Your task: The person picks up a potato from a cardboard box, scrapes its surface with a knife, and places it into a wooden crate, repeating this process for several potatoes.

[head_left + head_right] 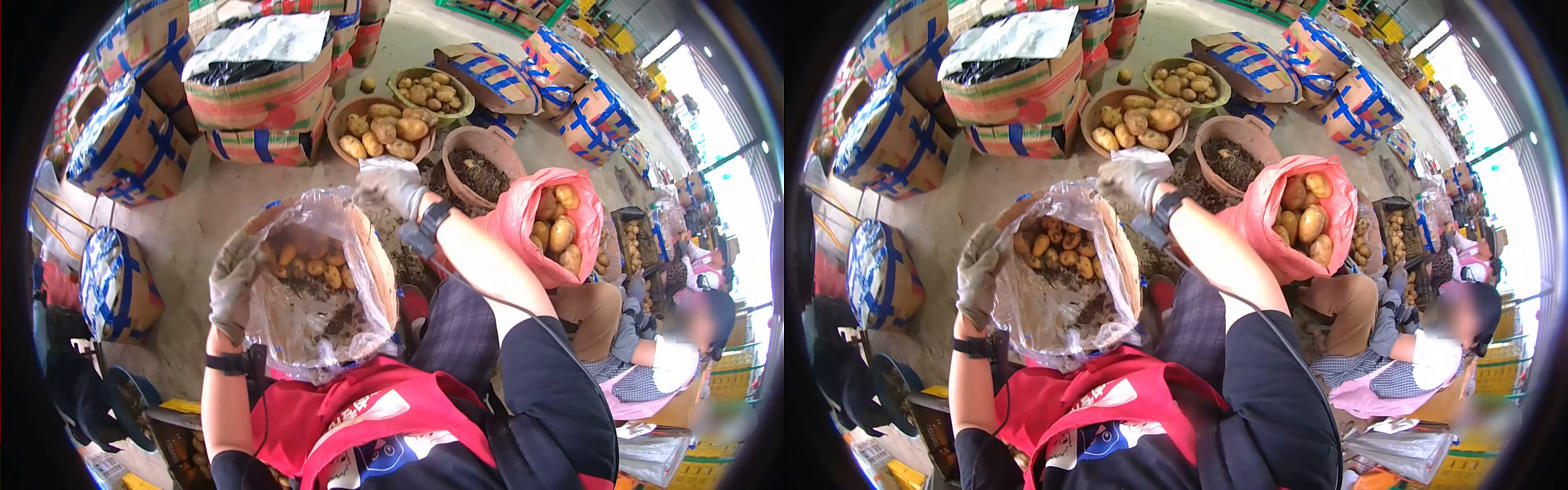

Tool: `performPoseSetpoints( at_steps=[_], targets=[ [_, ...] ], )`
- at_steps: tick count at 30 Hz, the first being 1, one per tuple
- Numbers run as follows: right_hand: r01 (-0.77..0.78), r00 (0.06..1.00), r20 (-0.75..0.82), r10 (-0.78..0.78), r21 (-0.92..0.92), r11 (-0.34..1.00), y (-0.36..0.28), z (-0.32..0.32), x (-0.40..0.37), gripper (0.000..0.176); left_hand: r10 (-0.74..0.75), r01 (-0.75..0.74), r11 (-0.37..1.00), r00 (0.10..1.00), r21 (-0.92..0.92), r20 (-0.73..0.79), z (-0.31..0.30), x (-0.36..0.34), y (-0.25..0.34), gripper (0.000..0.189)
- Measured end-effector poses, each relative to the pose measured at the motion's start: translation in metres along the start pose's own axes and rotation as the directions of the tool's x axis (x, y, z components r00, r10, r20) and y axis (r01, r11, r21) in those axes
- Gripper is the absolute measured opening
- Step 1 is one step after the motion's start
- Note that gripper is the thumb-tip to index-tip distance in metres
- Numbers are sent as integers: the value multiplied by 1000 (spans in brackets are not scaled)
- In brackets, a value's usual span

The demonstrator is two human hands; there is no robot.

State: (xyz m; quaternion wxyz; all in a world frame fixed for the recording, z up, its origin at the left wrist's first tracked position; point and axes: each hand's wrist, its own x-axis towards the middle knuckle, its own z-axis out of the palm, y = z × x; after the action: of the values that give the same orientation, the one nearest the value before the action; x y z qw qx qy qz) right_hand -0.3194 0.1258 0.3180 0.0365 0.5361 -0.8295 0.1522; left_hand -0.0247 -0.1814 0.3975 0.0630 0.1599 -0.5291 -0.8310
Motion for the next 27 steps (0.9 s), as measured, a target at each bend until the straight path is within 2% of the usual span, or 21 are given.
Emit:
performPoseSetpoints(
  at_steps=[1, 2, 3, 5, 6, 7, 8, 9, 11, 14, 15, 16, 17, 18, 19, 20, 21, 23, 24, 25, 27],
  targets=[
    [-210, 967, 214, 137, 370, 905, -27, 14, -7, 7, -15, 15, 1000, 1000, -13, -9, -10, 4, -6, 54],
    [-507, 861, 427, 275, 684, 525, -56, 27, -13, 11, 57, -58, 998, 998, -33, -32, -26, 9, -13, 55],
    [-681, 704, 597, 384, 722, 126, -85, 40, -20, 22, 127, -130, 990, 990, -49, -60, -43, 12, -19, 56],
    [-722, 679, 633, 372, 485, 493, -133, 35, -21, 38, 72, -78, 996, 983, -31, -166, -59, 16, -25, 56],
    [-648, 692, 648, 318, 365, 668, -144, 43, -20, 43, 57, -57, 998, 974, 9, -220, -60, 14, -20, 55],
    [-549, 777, 549, 308, 351, 759, -147, 80, -31, 44, 37, -21, 998, 967, 64, -253, -54, 9, -7, 49],
    [-550, 749, 598, 283, 325, 769, -157, 94, -32, 43, 3, 33, 992, 958, 123, -288, -45, 3, 7, 44],
    [-548, 724, 640, 258, 304, 779, -167, 105, -29, 43, 56, -3, 985, 950, 170, -307, -40, 1, 11, 40],
    [-579, 661, 708, 248, 271, 769, -180, 128, -29, 44, -16, 55, 993, 937, 103, -350, -71, 7, 3, 27],
    [-609, 610, 738, 289, 202, 767, -192, 149, -26, 58, 98, -45, 989, 907, 137, -409, -68, -2, 6, 22],
    [-598, 605, 732, 313, 158, 786, -192, 155, -21, 63, 287, -178, 904, 926, 388, -244, -77, -7, 7, 22],
    [-624, 575, 751, 326, 145, 768, -189, 161, -16, 75, 365, -255, 831, 920, 494, -140, -81, -7, 7, 22],
    [-617, 579, 745, 331, 135, 775, -188, 167, -9, 75, 437, -339, 741, 899, 580, -33, -84, -7, 8, 22],
    [-697, 579, 671, 463, 113, 708, -190, 169, 1, 75, 294, -187, 911, 920, 368, -261, -83, -2, 9, 21],
    [-767, 561, 588, 583, 104, 633, -186, 170, 10, 76, 87, -49, 994, 896, 97, -435, -81, 1, 10, 21],
    [-833, 524, 612, 592, 222, 507, -175, 169, 20, 82, 92, -9, 986, 862, 168, -498, -79, 0, 10, 28],
    [-864, 503, 543, 673, 326, 383, -170, 178, 32, 73, 87, -4, 987, 856, 162, -510, -73, -5, 15, 28],
    [-769, 559, 358, 748, 562, 305, -142, 215, 41, 63, 21, -33, 999, 937, -29, -348, -65, -13, 23, 47],
    [-775, 544, 283, 790, 530, 344, -140, 212, 54, 61, 69, -86, 996, 935, -35, -348, -68, -12, 20, 61],
    [-782, 528, 203, 825, 494, 379, -141, 207, 69, 59, 59, -76, 997, 930, -33, -362, -69, -12, 20, 61],
    [-854, 454, 177, 873, 365, 370, -144, 208, 93, 65, 59, -81, 996, 933, -45, -356, -66, -9, 22, 59]
  ],
)
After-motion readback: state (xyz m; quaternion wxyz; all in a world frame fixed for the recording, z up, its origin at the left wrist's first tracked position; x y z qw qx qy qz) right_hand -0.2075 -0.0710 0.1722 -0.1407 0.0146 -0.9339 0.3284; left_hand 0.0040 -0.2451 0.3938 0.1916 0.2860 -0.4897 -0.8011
